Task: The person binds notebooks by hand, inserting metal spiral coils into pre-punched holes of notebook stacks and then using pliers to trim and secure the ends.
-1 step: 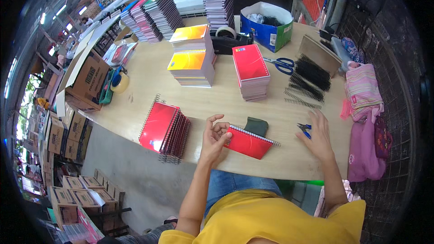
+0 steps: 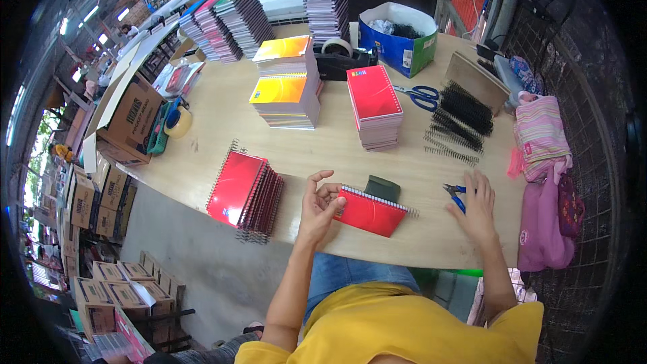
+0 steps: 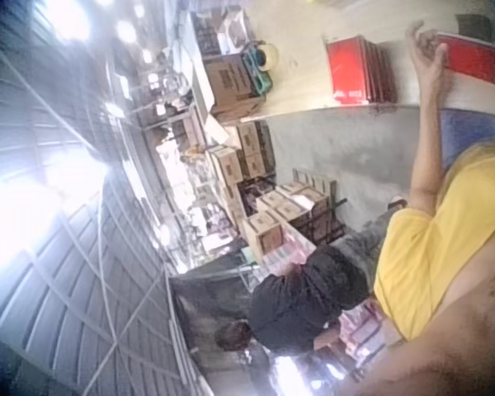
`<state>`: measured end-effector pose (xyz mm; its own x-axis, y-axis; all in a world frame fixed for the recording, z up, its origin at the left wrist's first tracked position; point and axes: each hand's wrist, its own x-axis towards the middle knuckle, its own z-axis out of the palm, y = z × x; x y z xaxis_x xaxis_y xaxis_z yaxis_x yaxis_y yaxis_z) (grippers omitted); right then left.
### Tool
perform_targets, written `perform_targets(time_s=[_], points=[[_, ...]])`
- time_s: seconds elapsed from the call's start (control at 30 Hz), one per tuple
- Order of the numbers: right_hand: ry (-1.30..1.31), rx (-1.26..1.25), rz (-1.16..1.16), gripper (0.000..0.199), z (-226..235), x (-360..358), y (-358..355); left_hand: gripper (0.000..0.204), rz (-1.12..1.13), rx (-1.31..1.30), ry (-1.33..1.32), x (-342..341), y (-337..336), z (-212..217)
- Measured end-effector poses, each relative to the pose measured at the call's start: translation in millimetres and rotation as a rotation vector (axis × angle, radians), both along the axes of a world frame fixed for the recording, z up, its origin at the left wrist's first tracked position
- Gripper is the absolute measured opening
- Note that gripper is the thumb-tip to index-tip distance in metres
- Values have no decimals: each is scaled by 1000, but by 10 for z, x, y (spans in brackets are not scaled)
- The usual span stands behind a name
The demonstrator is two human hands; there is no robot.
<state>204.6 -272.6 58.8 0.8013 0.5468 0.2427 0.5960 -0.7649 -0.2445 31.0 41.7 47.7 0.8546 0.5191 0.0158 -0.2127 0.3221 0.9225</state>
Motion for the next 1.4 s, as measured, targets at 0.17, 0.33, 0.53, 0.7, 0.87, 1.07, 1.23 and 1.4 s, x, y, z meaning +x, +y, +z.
perform_targets(time_s=[0.17, 0.33, 0.53, 0.7, 0.87, 1.07, 1.23, 1.4], points=[[-3, 139, -22, 55, -410, 4, -188, 73, 28, -28, 99, -3, -82, 166], [-16, 416, 488, 47, 494, -16, 616, 80, -8, -31, 22, 7, -136, 266], [-562, 172, 946, 34, 1102, -109, 1360, 80, 39, 18, 105, -94, -127, 292], [-759, 111, 1046, 23, 1174, -90, 1527, 77, 68, 43, 109, -136, -131, 291], [-576, 33, 1046, 24, 1170, -100, 1487, 76, 72, 43, 108, -146, -147, 323], [334, 12, 762, 33, 1077, -115, 1356, 33, 158, 799, 321, -157, -300, 423], [162, 416, 550, 30, 1189, 46, 961, 15, 483, 1266, 389, -504, -71, 1258], [146, 365, 320, 34, 821, 338, 445, 10, 94, 1505, 378, -442, 1302, 1747]])
